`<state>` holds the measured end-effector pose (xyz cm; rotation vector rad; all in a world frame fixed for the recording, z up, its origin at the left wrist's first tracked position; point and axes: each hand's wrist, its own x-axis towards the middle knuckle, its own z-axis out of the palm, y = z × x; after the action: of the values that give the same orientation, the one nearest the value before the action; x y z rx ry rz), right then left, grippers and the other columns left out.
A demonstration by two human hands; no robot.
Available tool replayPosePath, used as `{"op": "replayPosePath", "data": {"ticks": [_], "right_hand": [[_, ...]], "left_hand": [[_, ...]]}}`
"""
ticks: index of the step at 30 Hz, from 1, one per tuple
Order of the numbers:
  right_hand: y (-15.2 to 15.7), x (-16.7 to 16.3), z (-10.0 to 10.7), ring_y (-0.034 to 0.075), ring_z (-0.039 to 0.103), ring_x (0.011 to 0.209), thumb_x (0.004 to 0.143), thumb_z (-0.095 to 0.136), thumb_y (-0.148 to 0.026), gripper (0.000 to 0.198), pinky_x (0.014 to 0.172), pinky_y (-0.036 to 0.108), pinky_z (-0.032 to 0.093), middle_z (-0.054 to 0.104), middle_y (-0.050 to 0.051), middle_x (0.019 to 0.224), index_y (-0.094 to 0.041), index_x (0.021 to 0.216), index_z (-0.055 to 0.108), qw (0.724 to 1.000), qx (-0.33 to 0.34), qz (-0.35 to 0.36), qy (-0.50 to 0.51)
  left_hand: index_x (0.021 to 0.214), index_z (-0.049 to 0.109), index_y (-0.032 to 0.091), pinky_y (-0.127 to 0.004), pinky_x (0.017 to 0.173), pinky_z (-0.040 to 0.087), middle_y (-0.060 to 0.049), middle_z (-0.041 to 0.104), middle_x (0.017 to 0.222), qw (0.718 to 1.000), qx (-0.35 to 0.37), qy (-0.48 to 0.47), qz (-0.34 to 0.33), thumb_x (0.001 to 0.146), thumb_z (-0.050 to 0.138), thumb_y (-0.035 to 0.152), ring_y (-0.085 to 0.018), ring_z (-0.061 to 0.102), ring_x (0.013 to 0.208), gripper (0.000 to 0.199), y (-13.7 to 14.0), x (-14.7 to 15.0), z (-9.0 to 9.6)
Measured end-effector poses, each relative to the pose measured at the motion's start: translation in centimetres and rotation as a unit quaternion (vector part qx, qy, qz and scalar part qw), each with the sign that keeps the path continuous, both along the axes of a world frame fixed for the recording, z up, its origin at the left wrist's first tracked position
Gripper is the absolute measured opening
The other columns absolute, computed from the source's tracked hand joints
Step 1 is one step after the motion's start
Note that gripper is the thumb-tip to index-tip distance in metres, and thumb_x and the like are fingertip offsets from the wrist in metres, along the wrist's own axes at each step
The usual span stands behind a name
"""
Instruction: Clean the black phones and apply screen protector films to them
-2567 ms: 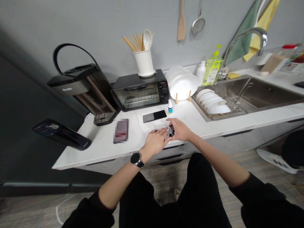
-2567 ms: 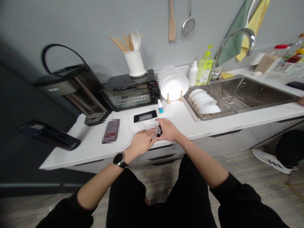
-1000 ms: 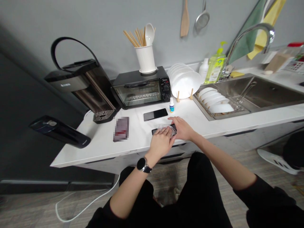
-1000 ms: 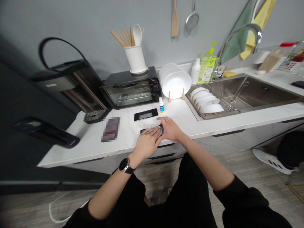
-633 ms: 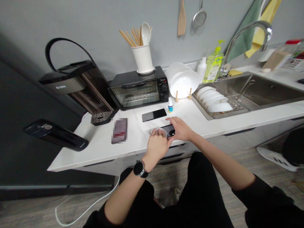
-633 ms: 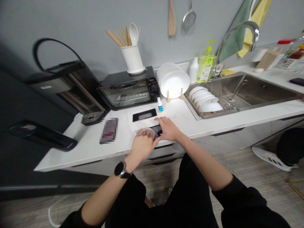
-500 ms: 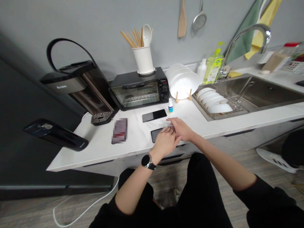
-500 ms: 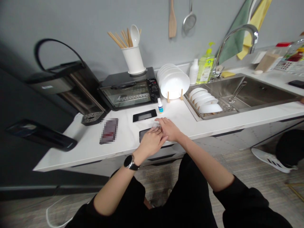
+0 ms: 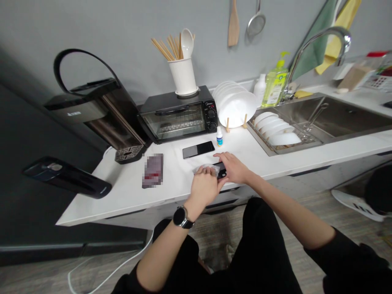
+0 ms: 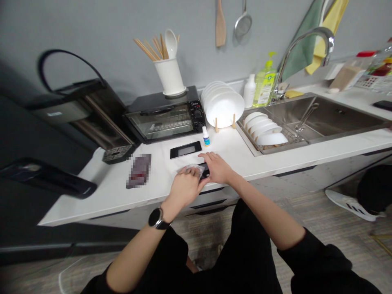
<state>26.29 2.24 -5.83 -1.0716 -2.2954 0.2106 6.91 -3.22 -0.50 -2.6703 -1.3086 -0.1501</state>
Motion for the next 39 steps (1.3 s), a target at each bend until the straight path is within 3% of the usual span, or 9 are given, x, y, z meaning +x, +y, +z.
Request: {"op": "replayPosePath", "data": {"ticks": [5,8,13,16,20,23,29,32,39], "right_hand": [[0.0,0.2,-0.1,0.034,0.060,0.112,0.086,0.072,-0.032,0.069,0.100,0.050,0.050,0.064,0.017,0.124,-0.015,0.147,0.045,1.000,-0.008,0.004,-0.006],[-0.3,0.0,0.2,0.035,0.062,0.111,0.080,0.083,-0.043,0.082,0.101,0.051,0.051,0.065,0.018,0.125,-0.015,0.147,0.045,1.000,-0.016,-0.003,0.006],[-0.4,-0.4,0.5,0.039,0.063,0.113,0.067,0.092,-0.066,0.108,0.102,0.056,0.051,0.064,0.019,0.129,-0.018,0.150,0.044,0.999,-0.018,-0.014,0.024],[-0.2,-0.3,0.3,0.038,0.063,0.113,0.071,0.090,-0.061,0.102,0.103,0.056,0.050,0.064,0.019,0.131,-0.018,0.150,0.044,1.000,-0.014,-0.006,0.015],[0.0,0.1,0.0,0.037,0.061,0.116,0.081,0.078,-0.036,0.078,0.103,0.054,0.049,0.063,0.020,0.132,-0.014,0.148,0.044,1.000,-0.014,0.013,0.006],[-0.1,0.3,0.1,0.036,0.061,0.117,0.083,0.073,-0.029,0.073,0.103,0.052,0.050,0.063,0.020,0.131,-0.014,0.148,0.045,1.000,-0.019,0.009,0.010],[-0.4,-0.2,0.5,0.038,0.064,0.111,0.065,0.092,-0.067,0.109,0.098,0.055,0.053,0.065,0.019,0.128,-0.018,0.150,0.043,0.999,-0.028,-0.011,0.029],[-0.4,-0.4,0.5,0.038,0.064,0.113,0.064,0.091,-0.073,0.112,0.101,0.056,0.052,0.064,0.018,0.129,-0.021,0.151,0.044,0.999,-0.025,-0.009,0.028],[0.1,0.3,0.0,0.038,0.061,0.118,0.084,0.075,-0.040,0.076,0.104,0.056,0.050,0.063,0.021,0.134,-0.016,0.148,0.044,0.999,-0.009,0.033,0.008]], "left_hand": [[0.129,0.071,0.019,-0.040,0.115,0.049,-0.008,0.071,0.143,0.988,-0.045,-0.101,-0.110,0.114,0.037,0.042,-0.023,0.062,0.138,0.044,0.4,0.8,-1.1],[0.142,0.064,0.015,-0.048,0.116,0.047,-0.014,0.066,0.149,0.996,-0.020,-0.073,-0.049,0.113,0.039,0.046,-0.028,0.063,0.138,0.049,-0.7,-1.3,-1.3],[0.135,0.067,0.007,-0.055,0.110,0.049,-0.027,0.073,0.132,0.998,0.018,0.003,0.060,0.110,0.044,0.053,-0.037,0.073,0.118,0.058,-1.8,-4.2,-0.2],[0.127,0.070,0.008,-0.051,0.113,0.047,-0.023,0.076,0.125,1.000,0.005,0.004,0.011,0.111,0.041,0.052,-0.033,0.074,0.113,0.055,-0.8,-3.0,0.1],[0.129,0.071,0.017,-0.043,0.118,0.045,-0.010,0.073,0.140,0.993,-0.036,-0.075,-0.089,0.114,0.037,0.044,-0.025,0.065,0.134,0.045,0.9,0.2,-0.6],[0.132,0.070,0.019,-0.042,0.120,0.045,-0.007,0.070,0.146,0.988,-0.051,-0.097,-0.108,0.114,0.036,0.043,-0.023,0.059,0.142,0.045,0.9,0.8,-1.1],[0.145,0.063,0.013,-0.055,0.117,0.046,-0.021,0.066,0.147,0.999,0.005,-0.033,0.018,0.110,0.042,0.053,-0.033,0.067,0.134,0.057,-2.5,-4.6,-0.9],[0.142,0.065,0.014,-0.053,0.117,0.047,-0.020,0.070,0.143,1.000,0.004,-0.012,0.025,0.111,0.041,0.052,-0.032,0.068,0.132,0.055,-2.8,-6.2,-0.4],[0.125,0.074,0.018,-0.042,0.115,0.049,-0.008,0.073,0.140,0.991,-0.062,-0.076,-0.095,0.114,0.033,0.046,-0.025,0.068,0.130,0.051,1.3,0.2,-0.1]]}}
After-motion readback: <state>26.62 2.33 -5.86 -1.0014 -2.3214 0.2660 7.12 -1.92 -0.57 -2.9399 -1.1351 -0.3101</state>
